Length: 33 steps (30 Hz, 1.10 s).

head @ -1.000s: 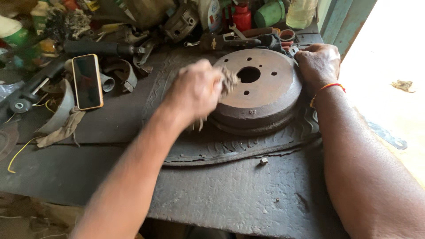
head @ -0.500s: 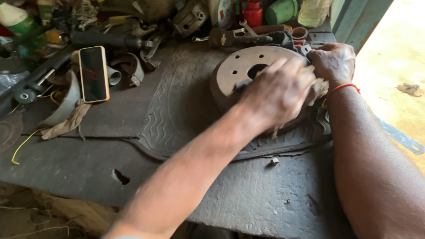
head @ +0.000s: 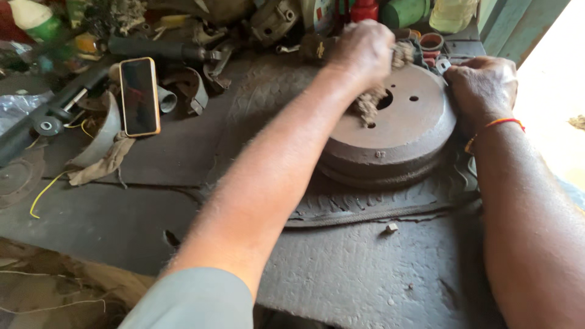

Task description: The person cleans a rusty metal brake drum on a workbench by wiping it with a cloth and scraping the surface with a small metal strip.

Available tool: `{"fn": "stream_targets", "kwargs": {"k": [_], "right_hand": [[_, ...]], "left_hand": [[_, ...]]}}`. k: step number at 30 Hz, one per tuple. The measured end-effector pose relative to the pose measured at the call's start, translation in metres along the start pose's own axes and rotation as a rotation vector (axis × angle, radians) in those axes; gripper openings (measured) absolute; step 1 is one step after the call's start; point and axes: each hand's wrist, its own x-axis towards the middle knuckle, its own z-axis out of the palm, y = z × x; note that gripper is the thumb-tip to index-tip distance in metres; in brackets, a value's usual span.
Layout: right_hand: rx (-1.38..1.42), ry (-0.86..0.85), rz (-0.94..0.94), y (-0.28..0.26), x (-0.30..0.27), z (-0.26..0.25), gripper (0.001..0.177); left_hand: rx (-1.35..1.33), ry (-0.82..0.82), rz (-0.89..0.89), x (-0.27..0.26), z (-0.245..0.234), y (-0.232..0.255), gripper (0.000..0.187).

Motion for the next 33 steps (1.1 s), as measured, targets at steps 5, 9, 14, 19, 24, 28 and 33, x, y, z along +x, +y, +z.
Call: {"fn": "stream_targets", "kwargs": {"k": [5,9,14,19,24,28,33], "right_hand": [[-0.024,-0.004,-0.061,0.008,0.006,0.002,0.026],[0.009,0.0,-0.014,0.003,0.003,0.005,0.026],[-0.046,0.001,-0.039,-0.006,-0.006,0.0,0.028],[-0.054,0.007,0.019,-0.021,-0.016,-0.006,0.029],[-0.065,-0.025,0.028,-0.028,-0.018,-0.01,0.029],[-0.011,-0.029,0.069,-0.023,-0.019,-0.009,0.029],[-0.054,-0.016,-0.058,-0.016,-0.012,-0.006,0.027]], "left_hand": [[0.09,-0.025,-0.013,-0.027,-0.032,-0.032,0.015],[-0.024,0.121,0.167,-0.076,-0.062,-0.039,0.017],[-0.025,0.159,0.285,-0.144,-0.091,-0.01,0.017],[-0.118,0.117,0.478,-0.188,-0.107,0.049,0.017],[-0.261,0.26,0.714,-0.18,-0.107,0.077,0.02],[-0.153,0.505,0.49,-0.13,-0.102,0.018,0.018],[-0.562,0.287,-0.429,-0.134,-0.047,-0.064,0.022]]}}
